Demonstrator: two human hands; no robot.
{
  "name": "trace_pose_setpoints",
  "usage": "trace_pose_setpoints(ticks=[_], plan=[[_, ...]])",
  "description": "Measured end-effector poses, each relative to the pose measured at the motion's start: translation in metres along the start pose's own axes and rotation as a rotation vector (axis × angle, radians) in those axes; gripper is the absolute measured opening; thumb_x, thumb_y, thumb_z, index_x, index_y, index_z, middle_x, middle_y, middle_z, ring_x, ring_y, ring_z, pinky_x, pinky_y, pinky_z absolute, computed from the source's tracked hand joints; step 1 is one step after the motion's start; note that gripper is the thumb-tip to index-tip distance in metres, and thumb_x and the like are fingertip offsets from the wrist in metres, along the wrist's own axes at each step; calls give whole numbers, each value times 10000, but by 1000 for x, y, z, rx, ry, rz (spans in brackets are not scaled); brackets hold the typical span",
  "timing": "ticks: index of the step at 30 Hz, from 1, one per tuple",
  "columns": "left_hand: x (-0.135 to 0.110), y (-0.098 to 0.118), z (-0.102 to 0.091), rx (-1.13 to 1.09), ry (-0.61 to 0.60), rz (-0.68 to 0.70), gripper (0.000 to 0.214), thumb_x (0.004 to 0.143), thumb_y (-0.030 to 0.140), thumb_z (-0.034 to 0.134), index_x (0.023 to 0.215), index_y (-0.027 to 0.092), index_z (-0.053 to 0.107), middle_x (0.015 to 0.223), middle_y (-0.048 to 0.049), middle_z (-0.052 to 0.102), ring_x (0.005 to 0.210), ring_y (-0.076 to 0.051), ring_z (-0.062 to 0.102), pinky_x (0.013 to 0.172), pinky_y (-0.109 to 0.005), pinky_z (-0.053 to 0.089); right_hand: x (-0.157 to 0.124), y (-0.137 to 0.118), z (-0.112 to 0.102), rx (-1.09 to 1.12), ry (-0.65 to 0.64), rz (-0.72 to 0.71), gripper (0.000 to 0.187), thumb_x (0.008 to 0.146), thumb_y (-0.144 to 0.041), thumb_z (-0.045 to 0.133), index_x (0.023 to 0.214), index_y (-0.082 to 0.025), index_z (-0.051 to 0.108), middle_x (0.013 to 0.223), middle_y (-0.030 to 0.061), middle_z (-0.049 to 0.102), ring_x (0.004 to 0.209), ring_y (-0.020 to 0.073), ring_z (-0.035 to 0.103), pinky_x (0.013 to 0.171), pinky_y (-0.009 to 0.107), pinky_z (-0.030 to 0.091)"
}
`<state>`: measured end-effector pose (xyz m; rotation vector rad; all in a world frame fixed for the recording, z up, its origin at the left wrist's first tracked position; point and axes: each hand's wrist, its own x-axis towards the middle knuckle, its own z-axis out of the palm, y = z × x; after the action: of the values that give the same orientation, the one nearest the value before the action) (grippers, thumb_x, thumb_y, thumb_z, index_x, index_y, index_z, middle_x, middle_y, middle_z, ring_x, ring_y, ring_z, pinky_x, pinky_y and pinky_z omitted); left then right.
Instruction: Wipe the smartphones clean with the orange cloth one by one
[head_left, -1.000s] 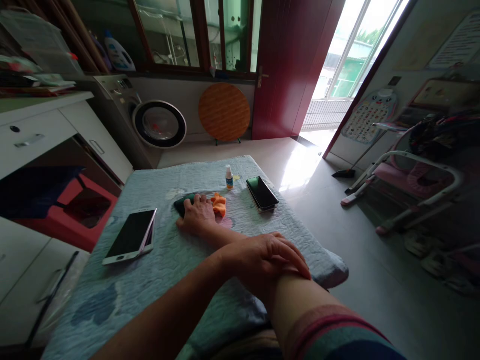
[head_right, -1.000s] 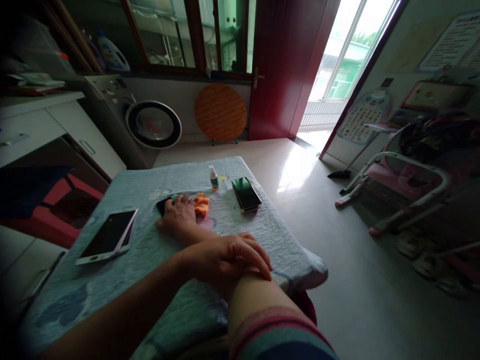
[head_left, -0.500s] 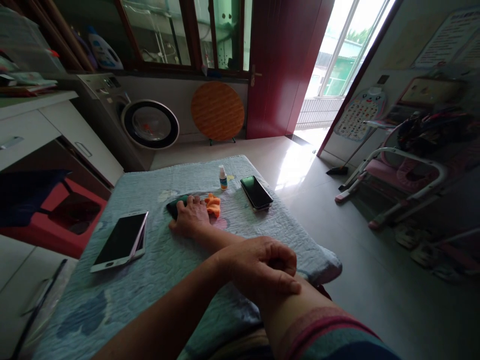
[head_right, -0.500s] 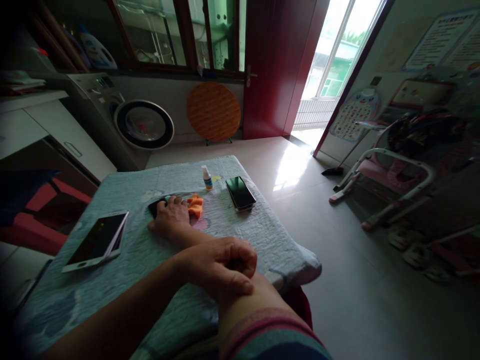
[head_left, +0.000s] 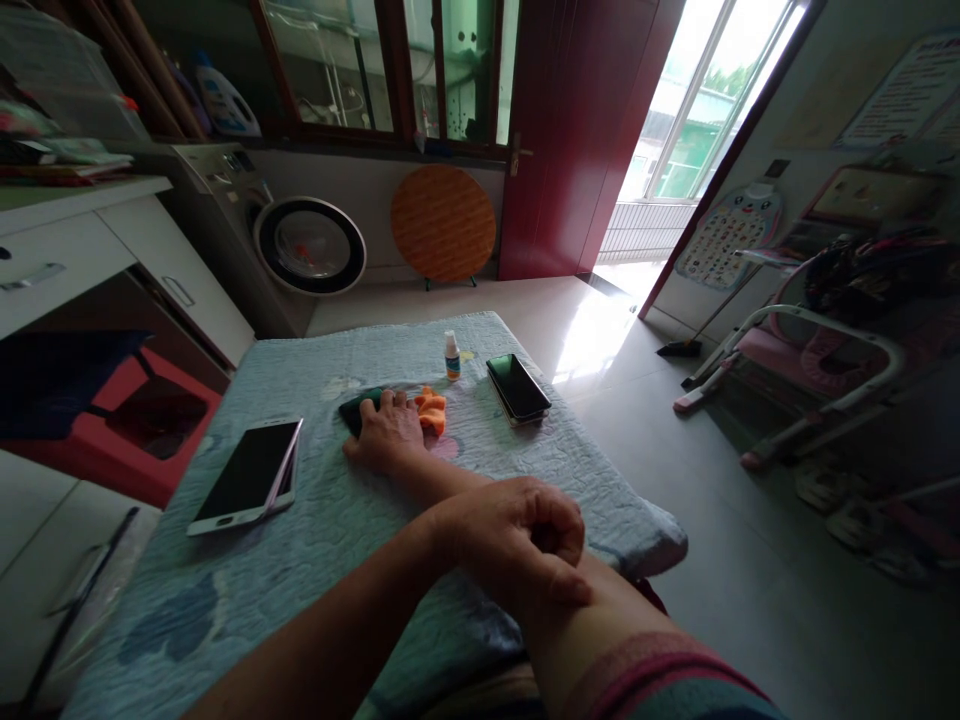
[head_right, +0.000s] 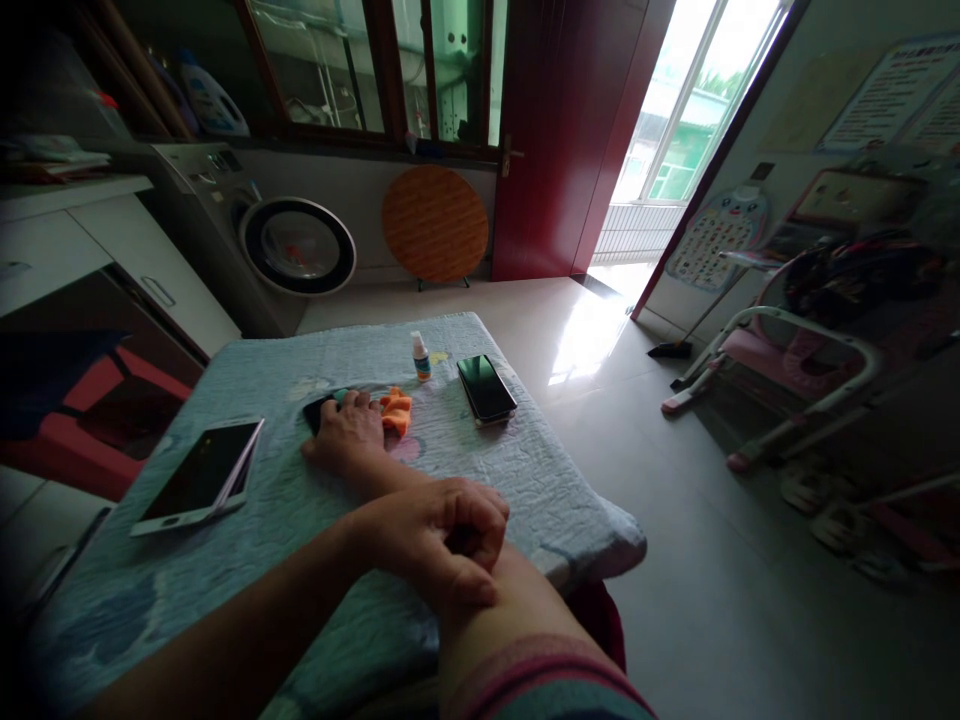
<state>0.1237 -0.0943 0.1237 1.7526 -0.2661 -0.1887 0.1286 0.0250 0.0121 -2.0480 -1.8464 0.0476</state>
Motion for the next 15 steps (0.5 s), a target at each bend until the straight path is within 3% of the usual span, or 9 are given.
trace_pose_setpoints(ticks=[3,6,8,12,15], plan=[[-7,-1,-3,17,86,18,382,738,479,749,624,146,598,719,20,493,697,-107,473,611,-207,382,0,0,0,3,-7,6,418,781,-483,578,1067,-179,556,1150,127,509,1093,298,444,914,438,385],[-10,4,-6,57,50,61,236,833,387,673,946,182,693,992,-31,567,945,-163,553,849,-244,429,0,-1,0,9,-21,15,442,779,-485,588,1094,-178,549,1166,132,510,1108,304,439,931,454,376],[-9,7,-6,68,-7,70,235,886,345,605,1054,200,684,1055,-45,578,1030,-183,559,949,-271,405,0,-1,-1,10,-22,12,450,782,-490,586,1103,-177,547,1168,133,511,1110,307,439,935,459,375],[-5,7,-5,81,-19,34,204,892,345,589,932,172,690,953,-27,580,930,-160,575,895,-250,423,0,-1,-1,-2,-4,1,447,769,-488,595,1074,-163,559,1135,139,518,1083,310,453,910,443,391],[-5,3,-4,85,36,0,247,853,384,642,764,154,629,786,15,540,758,-118,519,727,-216,416,0,0,-1,-2,-2,-1,449,769,-484,594,1077,-160,560,1132,141,517,1083,311,452,907,444,393]])
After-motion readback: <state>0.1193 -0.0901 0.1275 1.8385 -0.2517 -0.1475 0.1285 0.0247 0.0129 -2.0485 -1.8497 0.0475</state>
